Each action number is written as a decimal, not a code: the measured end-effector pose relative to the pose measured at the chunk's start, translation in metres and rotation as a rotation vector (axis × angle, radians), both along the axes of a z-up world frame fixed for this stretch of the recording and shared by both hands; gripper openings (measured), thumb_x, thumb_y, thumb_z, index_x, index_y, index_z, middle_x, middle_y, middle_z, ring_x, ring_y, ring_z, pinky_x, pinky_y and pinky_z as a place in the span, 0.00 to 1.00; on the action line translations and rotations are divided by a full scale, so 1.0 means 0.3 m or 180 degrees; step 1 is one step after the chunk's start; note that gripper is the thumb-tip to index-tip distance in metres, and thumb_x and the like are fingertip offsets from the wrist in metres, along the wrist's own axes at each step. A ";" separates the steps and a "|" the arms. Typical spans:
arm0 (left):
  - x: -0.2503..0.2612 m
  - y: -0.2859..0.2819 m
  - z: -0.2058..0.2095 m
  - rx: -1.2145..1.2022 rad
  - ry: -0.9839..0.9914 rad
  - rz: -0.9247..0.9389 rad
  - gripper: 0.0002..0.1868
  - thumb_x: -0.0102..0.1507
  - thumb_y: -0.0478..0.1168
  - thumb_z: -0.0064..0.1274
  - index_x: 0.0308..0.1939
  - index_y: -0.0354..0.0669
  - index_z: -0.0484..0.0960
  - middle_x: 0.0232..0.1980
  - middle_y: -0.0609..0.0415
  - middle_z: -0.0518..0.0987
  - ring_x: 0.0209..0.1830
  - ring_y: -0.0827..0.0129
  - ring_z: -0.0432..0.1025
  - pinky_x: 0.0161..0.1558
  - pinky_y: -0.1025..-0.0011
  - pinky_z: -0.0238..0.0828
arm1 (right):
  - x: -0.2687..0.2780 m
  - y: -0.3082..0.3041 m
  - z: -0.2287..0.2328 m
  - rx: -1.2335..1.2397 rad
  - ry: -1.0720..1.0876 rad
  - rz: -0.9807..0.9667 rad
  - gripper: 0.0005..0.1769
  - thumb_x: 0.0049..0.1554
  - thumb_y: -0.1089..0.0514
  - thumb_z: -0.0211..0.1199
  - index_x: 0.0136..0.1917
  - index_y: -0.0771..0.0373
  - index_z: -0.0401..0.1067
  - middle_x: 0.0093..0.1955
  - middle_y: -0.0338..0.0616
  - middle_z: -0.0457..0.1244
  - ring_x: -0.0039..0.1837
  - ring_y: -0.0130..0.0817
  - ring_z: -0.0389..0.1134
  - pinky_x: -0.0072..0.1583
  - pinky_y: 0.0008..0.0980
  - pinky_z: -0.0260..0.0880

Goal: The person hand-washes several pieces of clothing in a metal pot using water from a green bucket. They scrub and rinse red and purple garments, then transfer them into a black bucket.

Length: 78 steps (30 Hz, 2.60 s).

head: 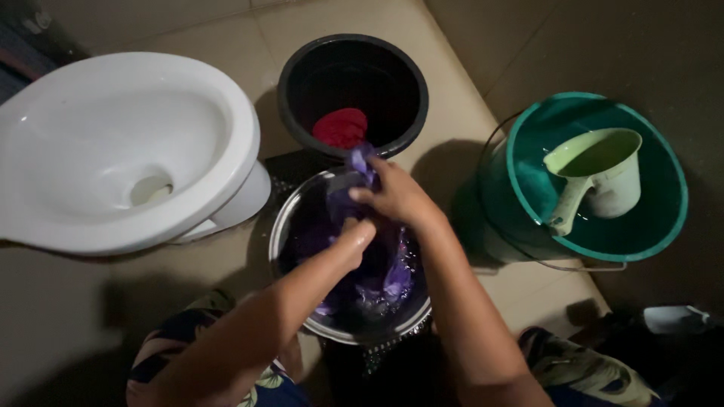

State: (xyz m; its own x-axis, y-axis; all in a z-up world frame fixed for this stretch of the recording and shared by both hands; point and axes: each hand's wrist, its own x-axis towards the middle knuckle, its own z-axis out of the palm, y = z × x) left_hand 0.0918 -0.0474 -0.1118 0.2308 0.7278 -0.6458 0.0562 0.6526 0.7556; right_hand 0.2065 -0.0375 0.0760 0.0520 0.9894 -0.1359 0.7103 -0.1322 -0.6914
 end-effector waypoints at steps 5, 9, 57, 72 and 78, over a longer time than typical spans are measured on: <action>-0.030 0.085 0.189 -0.0980 -0.1259 0.0487 0.25 0.59 0.43 0.61 0.57 0.34 0.76 0.51 0.47 0.81 0.52 0.57 0.76 0.59 0.58 0.73 | 0.093 -0.161 -0.068 0.0135 0.0641 0.0473 0.66 0.40 0.43 0.82 0.82 0.64 0.50 0.76 0.62 0.55 0.77 0.48 0.56 0.75 0.44 0.55; -0.039 0.085 0.387 -0.1253 -0.2138 0.0662 0.19 0.61 0.41 0.58 0.53 0.36 0.80 0.49 0.47 0.83 0.48 0.57 0.78 0.56 0.59 0.75 | 0.048 -0.205 -0.033 0.0717 0.0955 0.0713 0.79 0.31 0.54 0.88 0.83 0.65 0.39 0.79 0.65 0.52 0.78 0.51 0.55 0.74 0.45 0.53; -0.183 0.121 0.607 0.3822 0.0216 -0.2240 0.70 0.43 0.43 0.80 0.77 0.38 0.43 0.77 0.30 0.55 0.77 0.41 0.50 0.73 0.52 0.49 | 0.175 -0.155 0.173 0.0165 0.0386 0.0596 0.36 0.37 0.70 0.70 0.61 0.63 0.71 0.54 0.44 0.69 0.55 0.36 0.73 0.59 0.32 0.75; -0.077 0.081 0.853 0.3853 0.0267 -0.1518 0.31 0.45 0.30 0.65 0.52 0.43 0.73 0.46 0.46 0.83 0.46 0.49 0.80 0.49 0.56 0.76 | 0.112 -0.256 0.179 0.1008 0.1538 0.0365 0.74 0.35 0.52 0.85 0.84 0.64 0.43 0.78 0.58 0.52 0.77 0.47 0.59 0.74 0.46 0.62; -0.090 0.080 0.863 0.3915 0.0069 -0.1467 0.37 0.44 0.29 0.66 0.56 0.43 0.70 0.49 0.45 0.81 0.46 0.51 0.81 0.50 0.58 0.77 | 0.084 -0.234 0.150 0.1858 0.1149 0.0232 0.75 0.36 0.61 0.82 0.87 0.61 0.41 0.81 0.53 0.52 0.79 0.42 0.60 0.79 0.39 0.61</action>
